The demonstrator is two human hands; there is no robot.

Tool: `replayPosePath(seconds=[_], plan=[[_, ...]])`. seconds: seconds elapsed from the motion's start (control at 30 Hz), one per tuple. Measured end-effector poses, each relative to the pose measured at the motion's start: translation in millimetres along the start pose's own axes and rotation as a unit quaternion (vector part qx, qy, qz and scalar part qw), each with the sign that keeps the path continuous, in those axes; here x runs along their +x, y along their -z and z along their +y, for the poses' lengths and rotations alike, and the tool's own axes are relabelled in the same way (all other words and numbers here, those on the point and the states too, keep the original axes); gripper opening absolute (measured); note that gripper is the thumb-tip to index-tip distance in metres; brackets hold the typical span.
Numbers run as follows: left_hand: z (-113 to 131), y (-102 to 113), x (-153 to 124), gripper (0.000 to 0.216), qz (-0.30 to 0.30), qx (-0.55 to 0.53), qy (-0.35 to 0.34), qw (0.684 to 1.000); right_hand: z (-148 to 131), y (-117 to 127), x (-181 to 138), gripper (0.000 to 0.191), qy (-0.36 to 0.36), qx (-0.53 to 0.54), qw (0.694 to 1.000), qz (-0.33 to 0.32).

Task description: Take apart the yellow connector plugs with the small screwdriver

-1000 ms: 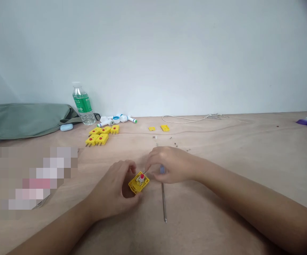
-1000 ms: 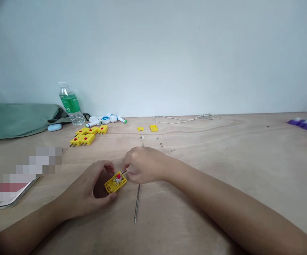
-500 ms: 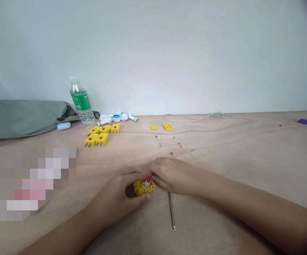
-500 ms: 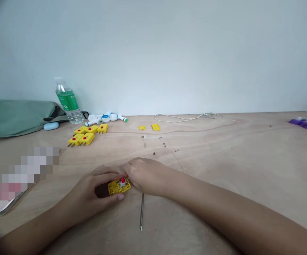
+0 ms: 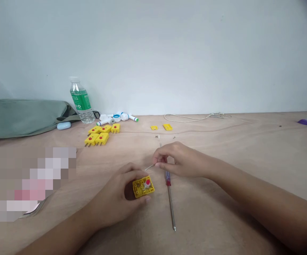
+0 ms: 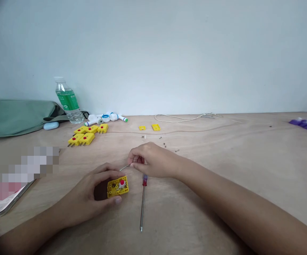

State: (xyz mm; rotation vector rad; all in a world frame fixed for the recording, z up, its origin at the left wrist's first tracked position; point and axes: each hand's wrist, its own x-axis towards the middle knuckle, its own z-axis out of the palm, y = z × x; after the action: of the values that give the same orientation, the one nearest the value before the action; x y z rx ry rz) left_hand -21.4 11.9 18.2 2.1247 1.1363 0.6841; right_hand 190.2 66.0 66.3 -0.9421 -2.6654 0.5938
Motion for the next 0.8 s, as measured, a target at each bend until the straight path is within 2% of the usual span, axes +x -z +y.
replayPosePath(seconds=[0.17, 0.37, 0.43, 0.53, 0.6, 0.67, 0.7, 0.8], plan=[[-4, 2, 0, 0.016, 0.039, 0.027, 0.0, 0.999, 1, 5, -1, 0.027, 0.037, -0.022, 0.999, 0.032], [-1, 2, -2, 0.017, 0.012, 0.116, 0.028, 0.993, 2, 14, -4, 0.028, 0.036, -0.056, 0.997, 0.047], [3, 3, 1, 0.023, -0.019, 0.154, 0.037, 0.987, 2, 18, -5, 0.027, 0.034, -0.067, 0.996, 0.056], [12, 7, 12, 0.032, -0.112, 0.223, 0.046, 0.967, 1, 26, -8, 0.025, 0.033, -0.082, 0.993, 0.079], [23, 10, 20, 0.031, -0.175, 0.262, 0.064, 0.947, 0, 35, -12, 0.024, 0.038, -0.092, 0.99, 0.1], [34, 13, 25, 0.027, -0.209, 0.289, 0.099, 0.929, -1, 45, -16, 0.023, 0.036, -0.101, 0.986, 0.128], [38, 13, 25, 0.024, -0.208, 0.295, 0.114, 0.926, -1, 50, -18, 0.023, 0.029, -0.105, 0.984, 0.143], [44, 13, 17, 0.02, -0.145, 0.28, 0.131, 0.94, -4, 62, -25, 0.021, -0.007, -0.101, 0.98, 0.169]])
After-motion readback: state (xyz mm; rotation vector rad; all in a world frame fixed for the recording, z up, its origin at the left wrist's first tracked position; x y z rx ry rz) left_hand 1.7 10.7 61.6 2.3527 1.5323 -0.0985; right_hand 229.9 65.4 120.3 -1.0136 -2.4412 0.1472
